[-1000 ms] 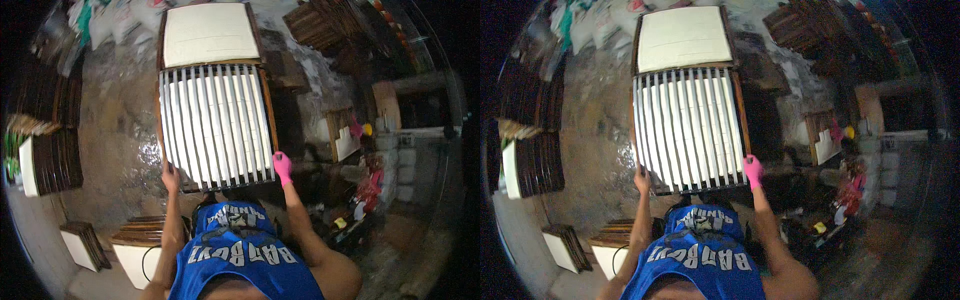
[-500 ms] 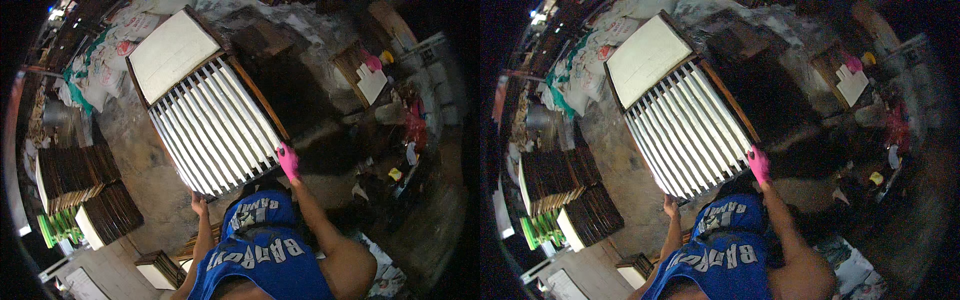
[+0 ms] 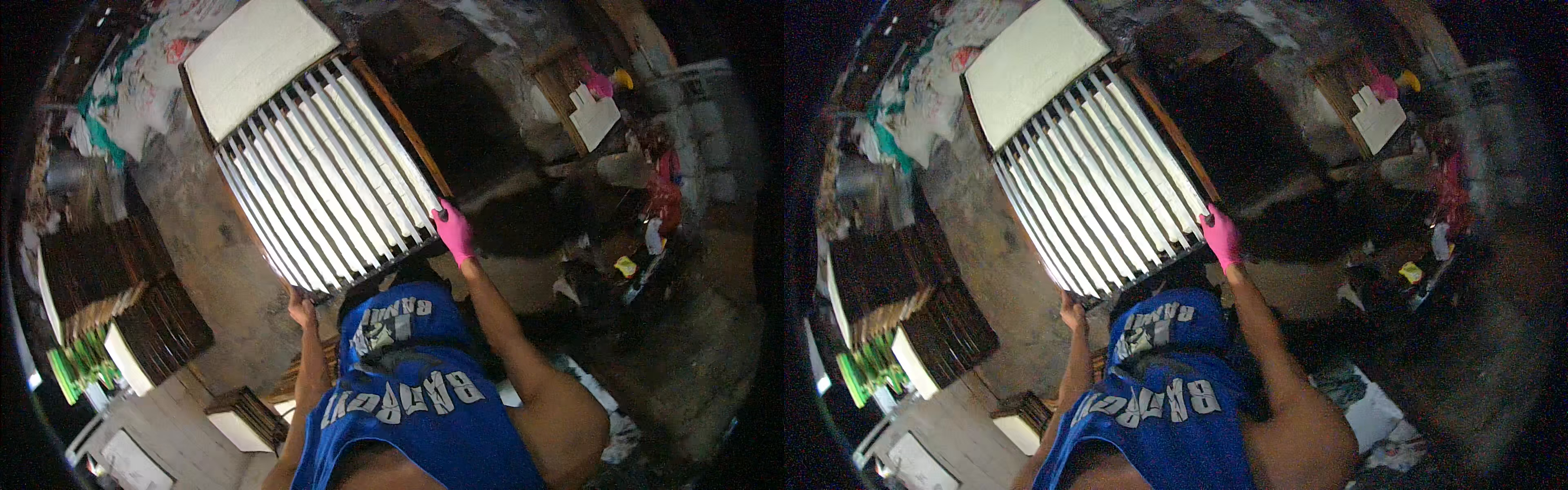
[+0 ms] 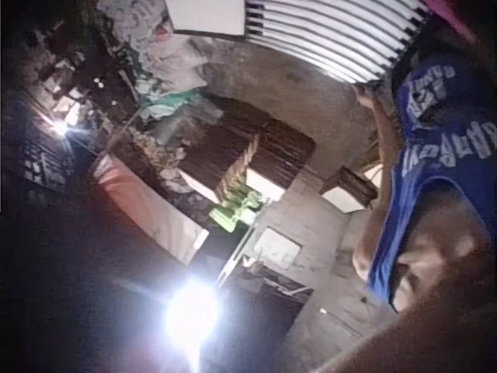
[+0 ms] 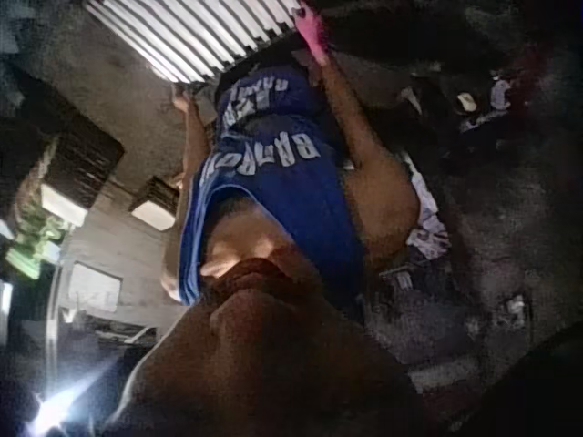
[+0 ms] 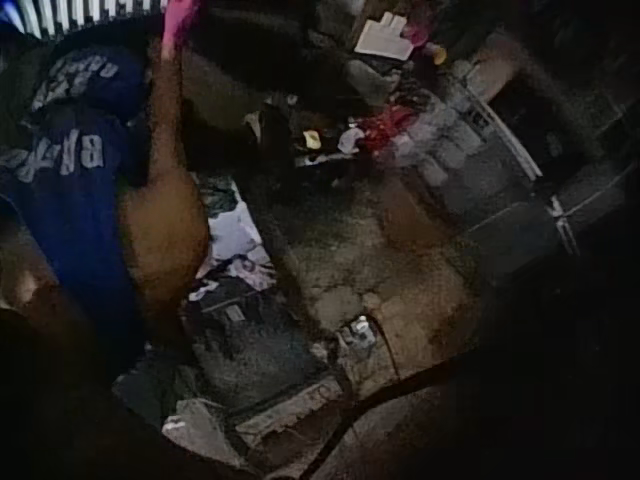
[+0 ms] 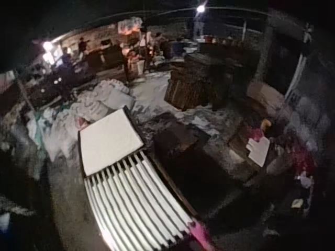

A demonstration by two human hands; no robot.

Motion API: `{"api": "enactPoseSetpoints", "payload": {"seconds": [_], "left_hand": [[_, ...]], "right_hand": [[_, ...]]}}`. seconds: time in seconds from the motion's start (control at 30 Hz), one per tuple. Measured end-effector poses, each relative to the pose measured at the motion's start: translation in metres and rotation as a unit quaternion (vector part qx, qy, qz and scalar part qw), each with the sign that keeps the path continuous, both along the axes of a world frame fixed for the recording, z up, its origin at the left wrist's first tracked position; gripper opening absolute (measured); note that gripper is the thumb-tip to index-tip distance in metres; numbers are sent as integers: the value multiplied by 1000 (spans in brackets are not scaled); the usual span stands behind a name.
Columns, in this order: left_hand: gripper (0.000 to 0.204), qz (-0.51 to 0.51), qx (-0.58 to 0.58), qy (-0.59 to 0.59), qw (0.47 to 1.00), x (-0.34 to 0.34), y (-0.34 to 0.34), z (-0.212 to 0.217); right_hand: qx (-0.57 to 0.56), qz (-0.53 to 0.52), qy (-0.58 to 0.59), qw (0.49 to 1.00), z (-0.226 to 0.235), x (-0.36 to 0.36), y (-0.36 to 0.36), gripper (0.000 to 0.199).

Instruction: The person prepares wooden frames containing starch sheets by using a scraper tool to trim the edges and smooth the surface, then moves and stacks the frames.

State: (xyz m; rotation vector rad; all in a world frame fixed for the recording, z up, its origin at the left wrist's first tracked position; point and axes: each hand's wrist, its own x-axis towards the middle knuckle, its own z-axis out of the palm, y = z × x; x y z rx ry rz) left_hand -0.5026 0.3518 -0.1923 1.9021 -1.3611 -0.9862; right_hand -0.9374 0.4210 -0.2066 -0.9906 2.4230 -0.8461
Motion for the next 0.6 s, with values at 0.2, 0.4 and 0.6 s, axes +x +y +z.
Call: {"api": "enactPoseSetpoints", "payload": {"seconds": [0.2,0.4,0.6], "left_hand": [[49,81,20,140,987,13,-33,1],[49,20,-90,119,989,0,-156,0],[53,-45,-90,65,993,-4,-222,-19]], "right_hand": [[81,-114,58,988,124,-43,-52,33],[-249,122,219,935,249,64,-148,47],[-168,294,-153,928,152,239,-315,39]]}}
